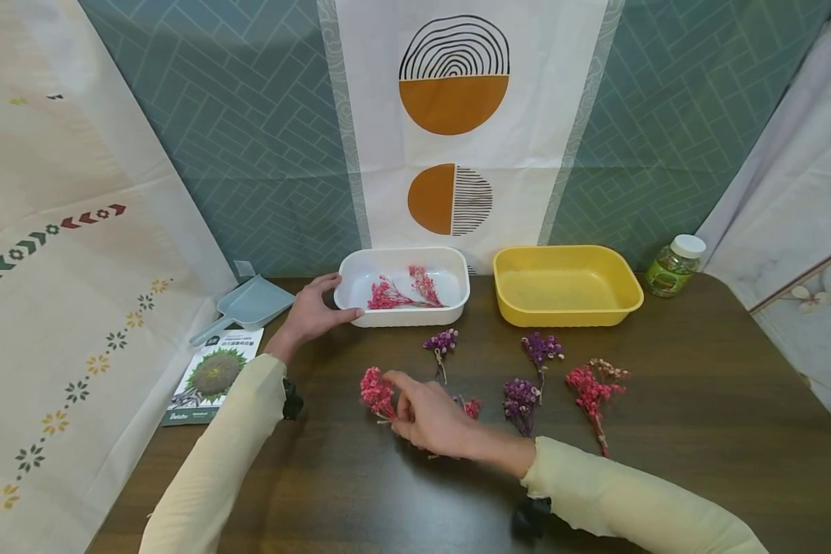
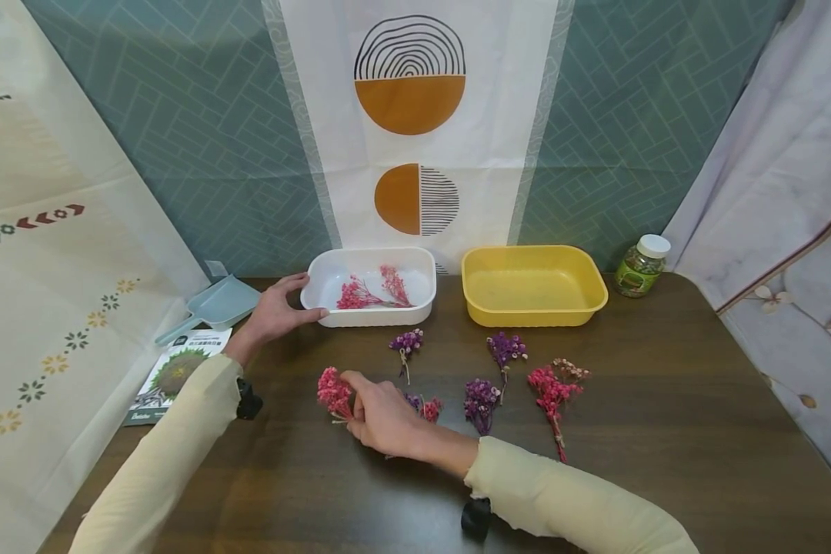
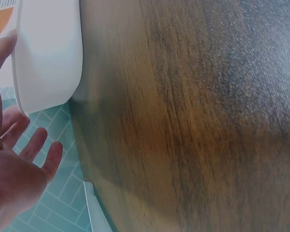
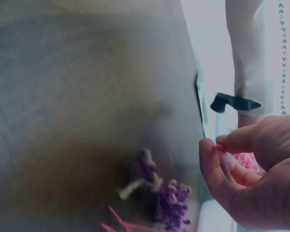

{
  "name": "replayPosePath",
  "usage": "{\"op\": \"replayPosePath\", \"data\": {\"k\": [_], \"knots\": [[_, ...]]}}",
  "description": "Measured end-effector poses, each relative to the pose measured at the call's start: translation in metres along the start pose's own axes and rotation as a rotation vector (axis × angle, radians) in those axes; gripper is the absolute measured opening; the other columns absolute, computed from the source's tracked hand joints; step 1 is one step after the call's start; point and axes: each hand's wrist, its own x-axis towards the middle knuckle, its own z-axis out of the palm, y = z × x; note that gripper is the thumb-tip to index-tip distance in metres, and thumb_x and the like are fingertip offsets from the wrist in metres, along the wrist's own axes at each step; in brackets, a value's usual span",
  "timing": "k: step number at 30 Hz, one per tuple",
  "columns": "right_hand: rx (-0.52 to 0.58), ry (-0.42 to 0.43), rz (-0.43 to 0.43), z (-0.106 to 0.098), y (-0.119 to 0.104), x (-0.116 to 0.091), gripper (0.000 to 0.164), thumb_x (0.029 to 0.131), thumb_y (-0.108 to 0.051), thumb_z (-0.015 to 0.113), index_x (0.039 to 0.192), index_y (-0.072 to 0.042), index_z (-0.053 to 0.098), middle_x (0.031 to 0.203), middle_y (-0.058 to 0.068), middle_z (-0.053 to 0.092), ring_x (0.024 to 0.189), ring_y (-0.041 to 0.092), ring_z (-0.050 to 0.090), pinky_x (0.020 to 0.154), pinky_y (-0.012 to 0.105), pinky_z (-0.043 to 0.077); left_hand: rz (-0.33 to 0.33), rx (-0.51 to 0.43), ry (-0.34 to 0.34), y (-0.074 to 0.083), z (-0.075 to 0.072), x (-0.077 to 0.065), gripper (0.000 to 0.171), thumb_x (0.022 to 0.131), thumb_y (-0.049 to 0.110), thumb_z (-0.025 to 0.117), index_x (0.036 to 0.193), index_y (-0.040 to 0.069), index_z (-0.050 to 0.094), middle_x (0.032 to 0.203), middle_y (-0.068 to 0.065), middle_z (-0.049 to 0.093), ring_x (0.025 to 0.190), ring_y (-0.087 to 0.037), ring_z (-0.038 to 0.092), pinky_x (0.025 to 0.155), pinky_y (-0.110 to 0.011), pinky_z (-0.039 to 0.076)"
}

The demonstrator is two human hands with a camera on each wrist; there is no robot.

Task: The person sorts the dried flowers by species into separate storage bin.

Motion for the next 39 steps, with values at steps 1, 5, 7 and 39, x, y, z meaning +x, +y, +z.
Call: {"op": "replayPosePath", "data": {"k": [1, 5, 7, 39], "knots": [[0.009, -0.001, 0.003, -0.002, 0.0, 0.001, 0.062, 0.087, 0.003, 0.074, 0.142, -0.001, 0.045, 0.073, -0.009, 0.057, 0.053, 0.002, 0.053, 0.055, 0.021, 0.048, 0.001, 0.002, 0.001, 0.0, 0.0, 0.0, 0.092, 0.081, 0.044, 0.082, 0.151, 0.0, 0.041, 0.158, -0.015, 0.033, 0.143, -0.038, 0.029, 0.109, -0.059, 0.033], [0.009, 0.007, -0.007, -0.013, 0.0, 0.004, 0.062, 0.088, 0.003, 0.073, 0.143, 0.0, 0.044, 0.074, -0.006, 0.059, 0.051, 0.003, 0.054, 0.052, 0.023, 0.048, 0.001, 0.014, 0.002, -0.001, 0.0, 0.001, 0.092, 0.081, 0.044, 0.082, 0.151, 0.0, 0.041, 0.158, -0.015, 0.033, 0.144, -0.038, 0.029, 0.109, -0.058, 0.033], [-0.002, 0.016, -0.018, -0.02, 0.001, 0.006, 0.063, 0.088, 0.003, 0.073, 0.144, 0.0, 0.043, 0.075, -0.005, 0.06, 0.05, 0.004, 0.055, 0.052, 0.023, 0.049, 0.0, 0.017, 0.003, -0.001, 0.001, 0.001, 0.092, 0.081, 0.044, 0.082, 0.151, 0.0, 0.041, 0.158, -0.015, 0.033, 0.143, -0.038, 0.029, 0.109, -0.059, 0.034], [-0.236, 0.12, -0.083, -0.093, 0.02, 0.067, 0.063, 0.089, 0.0, 0.073, 0.144, 0.004, 0.042, 0.075, -0.001, 0.063, 0.06, 0.011, 0.059, 0.069, 0.033, 0.054, 0.019, 0.026, 0.024, -0.003, 0.003, 0.002, 0.092, 0.079, 0.045, 0.083, 0.149, -0.001, 0.044, 0.156, -0.015, 0.036, 0.142, -0.037, 0.032, 0.109, -0.058, 0.034]]}}
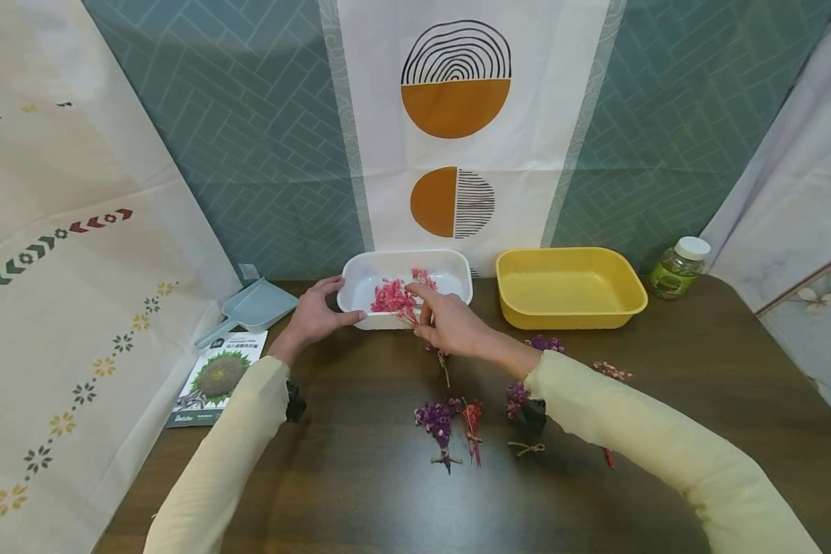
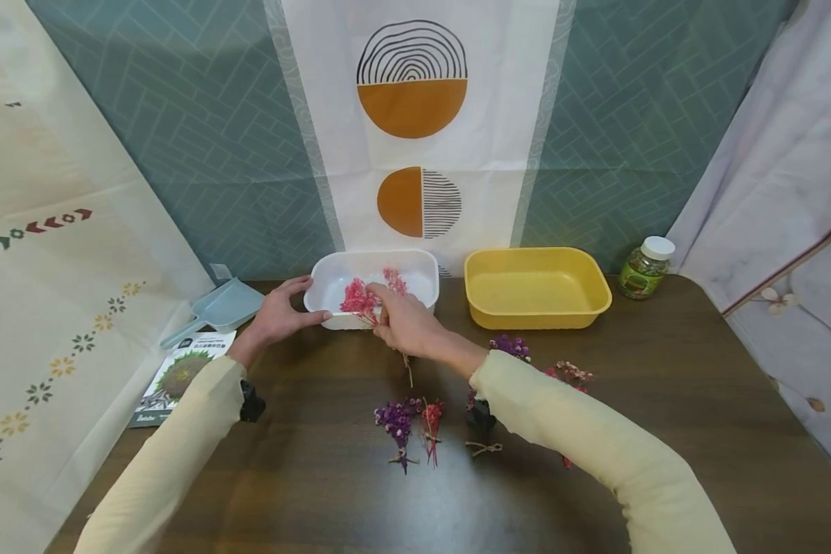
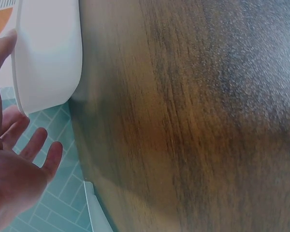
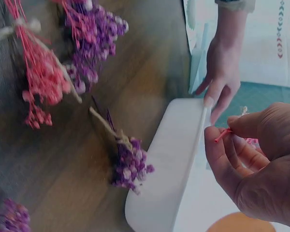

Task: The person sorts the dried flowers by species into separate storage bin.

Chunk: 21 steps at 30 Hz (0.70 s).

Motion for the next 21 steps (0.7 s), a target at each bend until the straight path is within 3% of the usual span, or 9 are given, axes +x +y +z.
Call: {"op": "replayPosePath", "data": {"k": [5, 21], "knots": [[-0.044, 0.003, 0.015, -0.004, 0.008, 0.012, 0.064, 0.089, -0.001, 0.073, 0.145, 0.005, 0.042, 0.076, 0.001, 0.063, 0.065, 0.015, 0.058, 0.078, 0.037, 0.053, -0.007, -0.005, 0.0, 0.0, -0.001, 0.0, 0.092, 0.079, 0.045, 0.083, 0.149, -0.001, 0.044, 0.156, -0.015, 0.037, 0.142, -0.037, 0.032, 0.109, -0.058, 0.034], [-0.178, -0.034, 0.049, -0.013, 0.033, 0.05, 0.066, 0.092, -0.005, 0.069, 0.15, -0.001, 0.038, 0.083, 0.006, 0.065, 0.072, 0.02, 0.06, 0.074, 0.036, 0.053, -0.015, -0.004, 0.0, 0.0, 0.0, 0.0, 0.093, 0.078, 0.044, 0.084, 0.15, 0.001, 0.043, 0.157, -0.014, 0.036, 0.142, -0.037, 0.032, 0.108, -0.058, 0.035]]}}
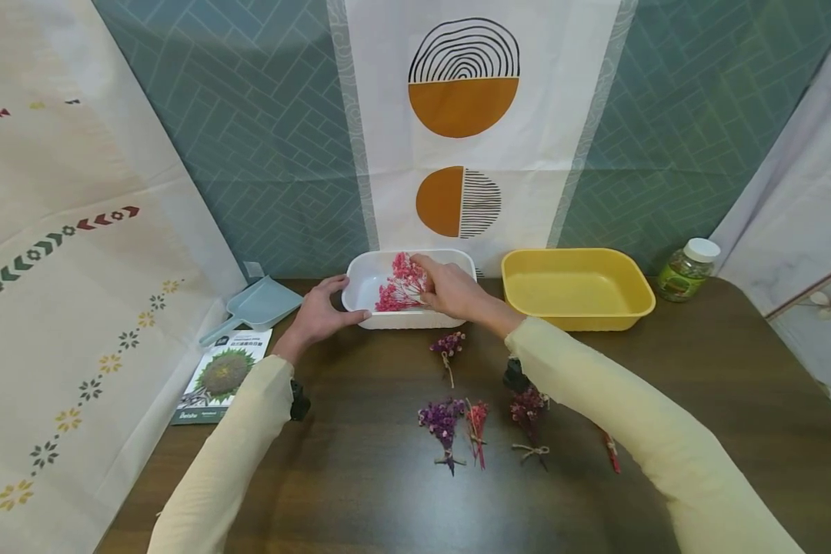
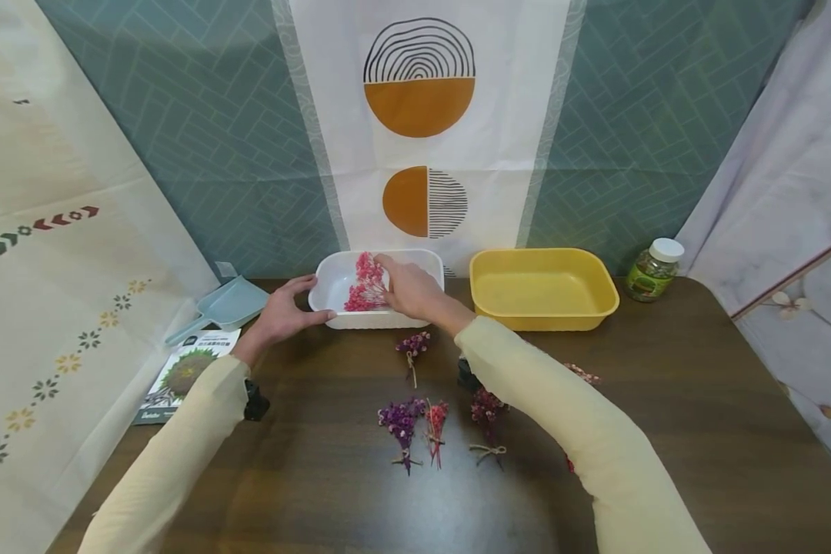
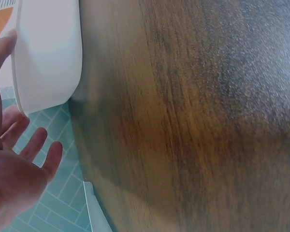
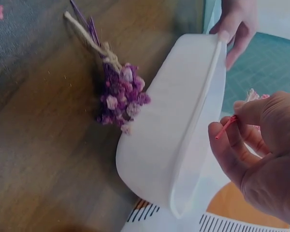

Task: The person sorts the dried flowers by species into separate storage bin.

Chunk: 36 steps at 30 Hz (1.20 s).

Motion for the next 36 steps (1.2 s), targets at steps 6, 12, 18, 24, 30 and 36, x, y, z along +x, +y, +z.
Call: {"op": "replayPosePath", "data": {"k": [6, 12, 18, 24, 30, 36], "knots": [[-0.027, -0.013, 0.005, 0.001, 0.008, 0.009, 0.066, 0.092, -0.006, 0.069, 0.151, -0.002, 0.038, 0.082, 0.005, 0.066, 0.071, 0.02, 0.062, 0.074, 0.037, 0.053, -0.01, -0.01, -0.002, 0.0, 0.001, 0.0, 0.093, 0.078, 0.045, 0.083, 0.15, 0.002, 0.043, 0.157, -0.013, 0.036, 0.142, -0.037, 0.032, 0.108, -0.059, 0.036], [-0.054, -0.076, 0.037, 0.003, 0.015, 0.017, 0.067, 0.093, -0.009, 0.07, 0.152, -0.004, 0.038, 0.086, 0.006, 0.066, 0.074, 0.02, 0.062, 0.077, 0.037, 0.054, -0.016, -0.012, -0.007, 0.0, 0.0, 0.0, 0.094, 0.078, 0.045, 0.084, 0.15, 0.002, 0.043, 0.157, -0.014, 0.035, 0.142, -0.038, 0.032, 0.108, -0.059, 0.035], [-0.066, -0.109, 0.047, 0.011, 0.022, 0.025, 0.069, 0.094, -0.009, 0.069, 0.154, -0.007, 0.036, 0.088, 0.007, 0.065, 0.074, 0.021, 0.06, 0.075, 0.037, 0.053, -0.023, -0.014, -0.009, 0.0, 0.0, 0.0, 0.095, 0.078, 0.046, 0.084, 0.151, 0.002, 0.042, 0.157, -0.014, 0.036, 0.141, -0.038, 0.032, 0.106, -0.06, 0.037], [-0.098, -0.14, 0.049, 0.021, 0.025, 0.031, 0.064, 0.095, -0.01, 0.069, 0.152, -0.006, 0.039, 0.103, 0.012, 0.068, 0.078, 0.022, 0.061, 0.083, 0.039, 0.053, -0.025, -0.009, -0.01, -0.001, 0.001, 0.001, 0.095, 0.077, 0.046, 0.084, 0.151, 0.002, 0.042, 0.157, -0.014, 0.035, 0.141, -0.038, 0.032, 0.106, -0.06, 0.036], [-0.139, -0.174, 0.087, 0.026, 0.027, 0.033, 0.061, 0.096, -0.016, 0.069, 0.149, -0.005, 0.043, 0.103, 0.013, 0.067, 0.085, 0.023, 0.061, 0.09, 0.04, 0.051, -0.017, -0.007, -0.005, -0.001, 0.0, 0.0, 0.093, 0.078, 0.046, 0.083, 0.151, 0.003, 0.043, 0.157, -0.012, 0.036, 0.142, -0.037, 0.032, 0.107, -0.059, 0.036], [-0.184, -0.156, 0.1, 0.026, 0.03, 0.03, 0.053, 0.096, -0.014, 0.068, 0.144, -0.001, 0.049, 0.127, 0.018, 0.063, 0.113, 0.03, 0.06, 0.103, 0.042, 0.045, -0.013, -0.01, -0.007, -0.001, 0.001, 0.0, 0.094, 0.078, 0.045, 0.084, 0.151, 0.002, 0.042, 0.157, -0.013, 0.036, 0.141, -0.037, 0.033, 0.106, -0.059, 0.037]]}}
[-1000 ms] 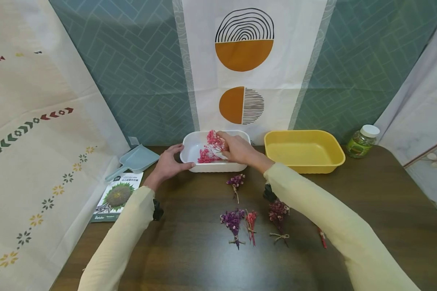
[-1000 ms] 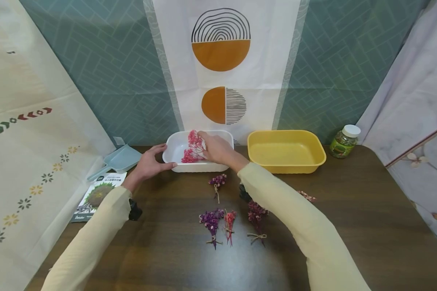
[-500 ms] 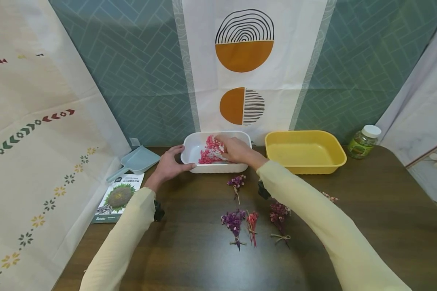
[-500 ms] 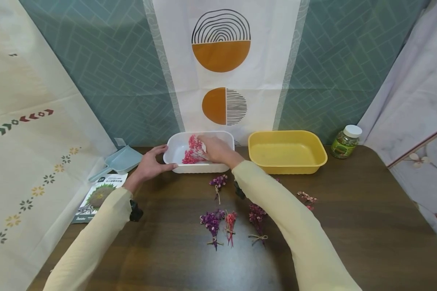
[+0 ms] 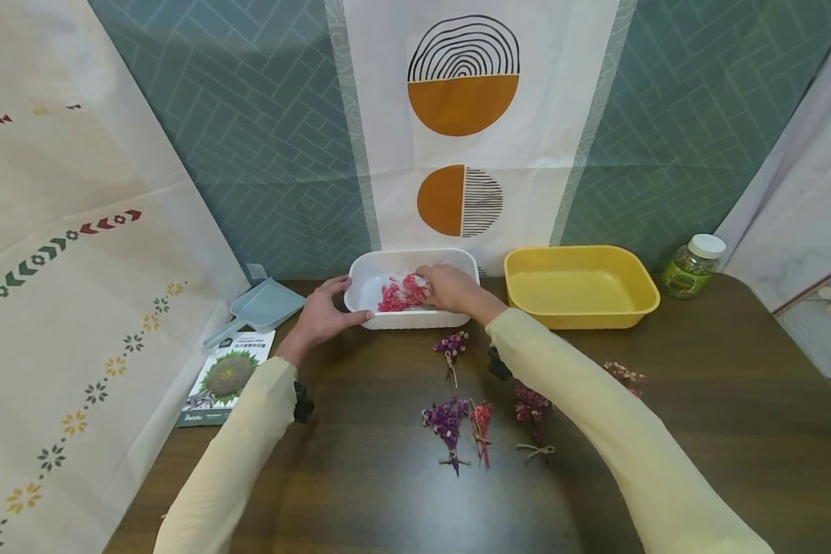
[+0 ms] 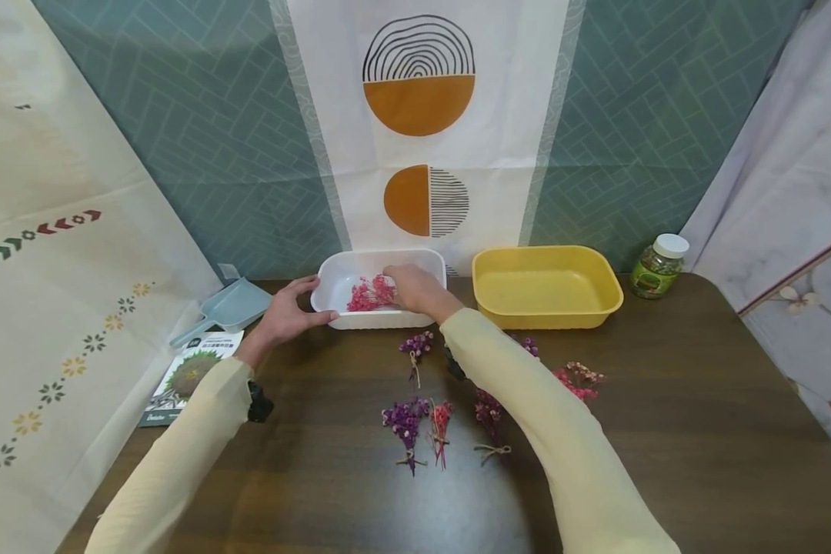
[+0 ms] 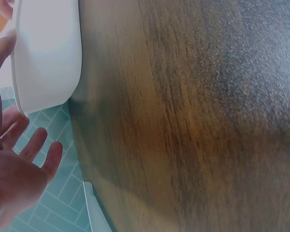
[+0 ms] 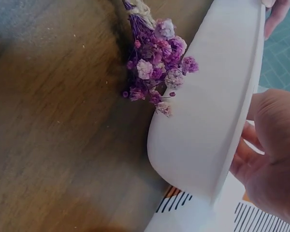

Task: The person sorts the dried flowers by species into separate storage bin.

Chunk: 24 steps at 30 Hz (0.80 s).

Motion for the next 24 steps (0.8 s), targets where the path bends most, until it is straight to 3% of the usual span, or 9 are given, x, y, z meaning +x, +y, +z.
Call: {"op": "replayPosePath", "data": {"k": [4, 11, 18, 24], "knots": [[-0.003, 0.072, 0.021, -0.004, -0.001, -0.009, 0.048, 0.096, -0.013, 0.066, 0.139, 0.003, 0.052, 0.127, 0.02, 0.062, 0.117, 0.033, 0.058, 0.103, 0.043, 0.044, 0.004, -0.013, 0.001, -0.001, 0.0, -0.001, 0.093, 0.078, 0.043, 0.084, 0.151, 0.002, 0.043, 0.157, -0.013, 0.036, 0.141, -0.037, 0.033, 0.106, -0.058, 0.039], [0.121, 0.189, 0.128, -0.016, -0.008, -0.045, 0.046, 0.096, -0.019, 0.067, 0.135, 0.002, 0.055, 0.106, 0.016, 0.066, 0.086, 0.026, 0.062, 0.076, 0.041, 0.054, 0.01, -0.009, 0.002, 0.001, -0.002, 0.0, 0.092, 0.079, 0.044, 0.084, 0.15, 0.002, 0.043, 0.157, -0.012, 0.036, 0.142, -0.036, 0.032, 0.106, -0.058, 0.038], [0.317, 0.264, 0.091, -0.016, -0.024, -0.114, 0.037, 0.092, -0.012, 0.07, 0.123, 0.006, 0.06, 0.08, 0.004, 0.068, 0.063, 0.015, 0.061, 0.062, 0.036, 0.052, 0.012, -0.005, -0.004, 0.001, -0.001, 0.001, 0.092, 0.079, 0.044, 0.083, 0.15, 0.001, 0.043, 0.157, -0.012, 0.036, 0.142, -0.036, 0.032, 0.107, -0.057, 0.038], [0.474, 0.185, 0.127, -0.004, -0.037, -0.176, 0.04, 0.09, -0.008, 0.074, 0.125, 0.004, 0.059, 0.078, 0.0, 0.064, 0.056, 0.011, 0.056, 0.051, 0.03, 0.049, 0.007, -0.01, -0.003, 0.002, -0.001, 0.001, 0.092, 0.079, 0.044, 0.083, 0.15, 0.0, 0.043, 0.157, -0.013, 0.036, 0.142, -0.037, 0.032, 0.107, -0.058, 0.038]]}}
